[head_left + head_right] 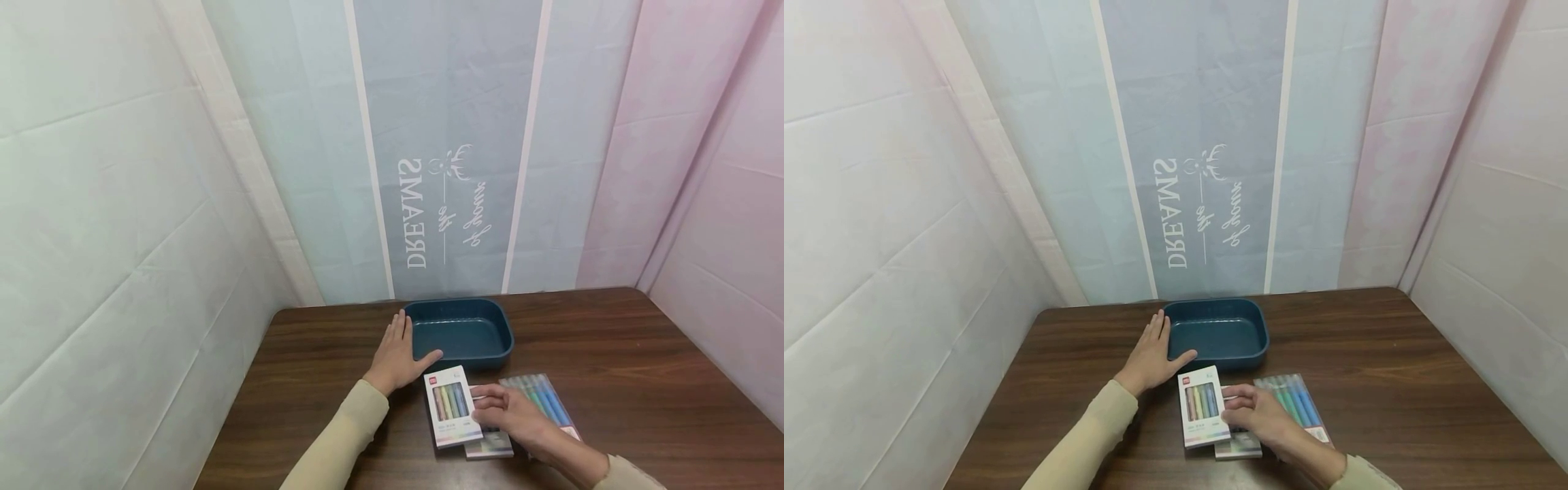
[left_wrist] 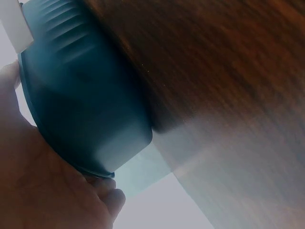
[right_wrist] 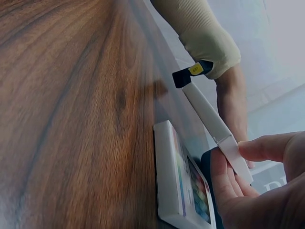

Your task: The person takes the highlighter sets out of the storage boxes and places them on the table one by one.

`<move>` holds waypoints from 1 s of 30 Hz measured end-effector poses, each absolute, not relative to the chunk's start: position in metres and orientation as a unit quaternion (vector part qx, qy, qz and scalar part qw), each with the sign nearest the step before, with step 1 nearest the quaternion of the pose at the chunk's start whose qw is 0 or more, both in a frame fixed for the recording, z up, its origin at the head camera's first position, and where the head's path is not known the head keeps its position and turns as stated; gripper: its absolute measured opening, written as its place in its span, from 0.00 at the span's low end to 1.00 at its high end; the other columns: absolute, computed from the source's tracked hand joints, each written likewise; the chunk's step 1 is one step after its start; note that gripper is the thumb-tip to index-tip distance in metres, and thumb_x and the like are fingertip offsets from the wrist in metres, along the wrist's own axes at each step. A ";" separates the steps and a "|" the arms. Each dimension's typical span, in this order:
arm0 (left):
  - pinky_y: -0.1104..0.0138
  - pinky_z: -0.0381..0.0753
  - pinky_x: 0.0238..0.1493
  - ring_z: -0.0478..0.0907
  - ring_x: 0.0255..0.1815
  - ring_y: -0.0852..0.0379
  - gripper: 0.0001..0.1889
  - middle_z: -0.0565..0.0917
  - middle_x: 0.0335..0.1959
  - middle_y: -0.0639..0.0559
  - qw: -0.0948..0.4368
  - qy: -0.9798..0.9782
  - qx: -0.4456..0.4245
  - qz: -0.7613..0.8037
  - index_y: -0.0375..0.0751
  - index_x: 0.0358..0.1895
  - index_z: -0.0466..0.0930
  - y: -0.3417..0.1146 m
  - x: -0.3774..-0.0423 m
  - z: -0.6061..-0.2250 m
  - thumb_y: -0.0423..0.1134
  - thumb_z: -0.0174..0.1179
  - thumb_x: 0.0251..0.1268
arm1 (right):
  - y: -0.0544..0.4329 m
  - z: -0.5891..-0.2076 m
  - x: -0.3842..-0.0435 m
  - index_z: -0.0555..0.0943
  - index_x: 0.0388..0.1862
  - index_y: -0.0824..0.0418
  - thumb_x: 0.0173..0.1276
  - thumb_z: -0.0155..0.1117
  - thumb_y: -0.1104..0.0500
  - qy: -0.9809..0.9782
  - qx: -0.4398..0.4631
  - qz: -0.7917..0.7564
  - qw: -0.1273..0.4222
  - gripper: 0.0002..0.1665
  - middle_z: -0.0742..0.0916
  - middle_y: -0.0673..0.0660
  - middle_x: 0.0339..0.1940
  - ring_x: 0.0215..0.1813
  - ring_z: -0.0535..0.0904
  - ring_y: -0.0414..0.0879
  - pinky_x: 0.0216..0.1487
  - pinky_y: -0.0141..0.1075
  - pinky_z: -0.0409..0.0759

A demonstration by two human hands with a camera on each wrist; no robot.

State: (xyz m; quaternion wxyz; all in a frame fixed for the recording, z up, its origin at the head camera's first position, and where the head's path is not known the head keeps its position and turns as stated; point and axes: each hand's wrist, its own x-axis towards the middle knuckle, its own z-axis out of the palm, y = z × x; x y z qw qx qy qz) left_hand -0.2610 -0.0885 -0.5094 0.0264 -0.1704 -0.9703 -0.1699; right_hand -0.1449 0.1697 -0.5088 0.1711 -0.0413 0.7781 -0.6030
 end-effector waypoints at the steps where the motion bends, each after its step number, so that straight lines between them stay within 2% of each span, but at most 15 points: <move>1: 0.52 0.50 0.87 0.42 0.91 0.44 0.60 0.45 0.90 0.40 0.027 -0.970 -0.170 -0.170 0.34 0.87 0.49 -0.088 -0.261 -0.510 0.80 0.48 0.72 | 0.169 -0.509 -0.145 0.76 0.71 0.73 0.73 0.74 0.59 0.781 -0.041 -0.600 0.168 0.33 0.90 0.57 0.51 0.50 0.85 0.48 0.50 0.37 0.83; 11: 0.52 0.50 0.87 0.41 0.91 0.45 0.60 0.44 0.90 0.41 0.025 -0.970 -0.168 -0.171 0.34 0.88 0.48 -0.087 -0.260 -0.510 0.81 0.47 0.71 | 0.156 -0.509 -0.144 0.79 0.67 0.73 0.68 0.76 0.64 0.793 -0.038 -0.591 0.142 0.31 0.90 0.56 0.46 0.47 0.85 0.47 0.46 0.37 0.84; 21: 0.52 0.50 0.87 0.41 0.91 0.44 0.59 0.44 0.90 0.40 0.029 -0.971 -0.167 -0.167 0.34 0.88 0.49 -0.087 -0.261 -0.510 0.80 0.47 0.72 | 0.149 -0.514 -0.143 0.82 0.63 0.73 0.67 0.75 0.65 0.790 -0.060 -0.594 0.140 0.27 0.90 0.55 0.41 0.43 0.85 0.46 0.42 0.33 0.83; 30: 0.51 0.50 0.87 0.42 0.91 0.44 0.59 0.45 0.90 0.40 0.032 -0.971 -0.170 -0.167 0.34 0.87 0.50 -0.087 -0.259 -0.510 0.80 0.48 0.72 | 0.145 -0.516 -0.142 0.82 0.62 0.74 0.66 0.75 0.65 0.793 -0.067 -0.590 0.132 0.27 0.89 0.54 0.40 0.44 0.83 0.45 0.41 0.32 0.83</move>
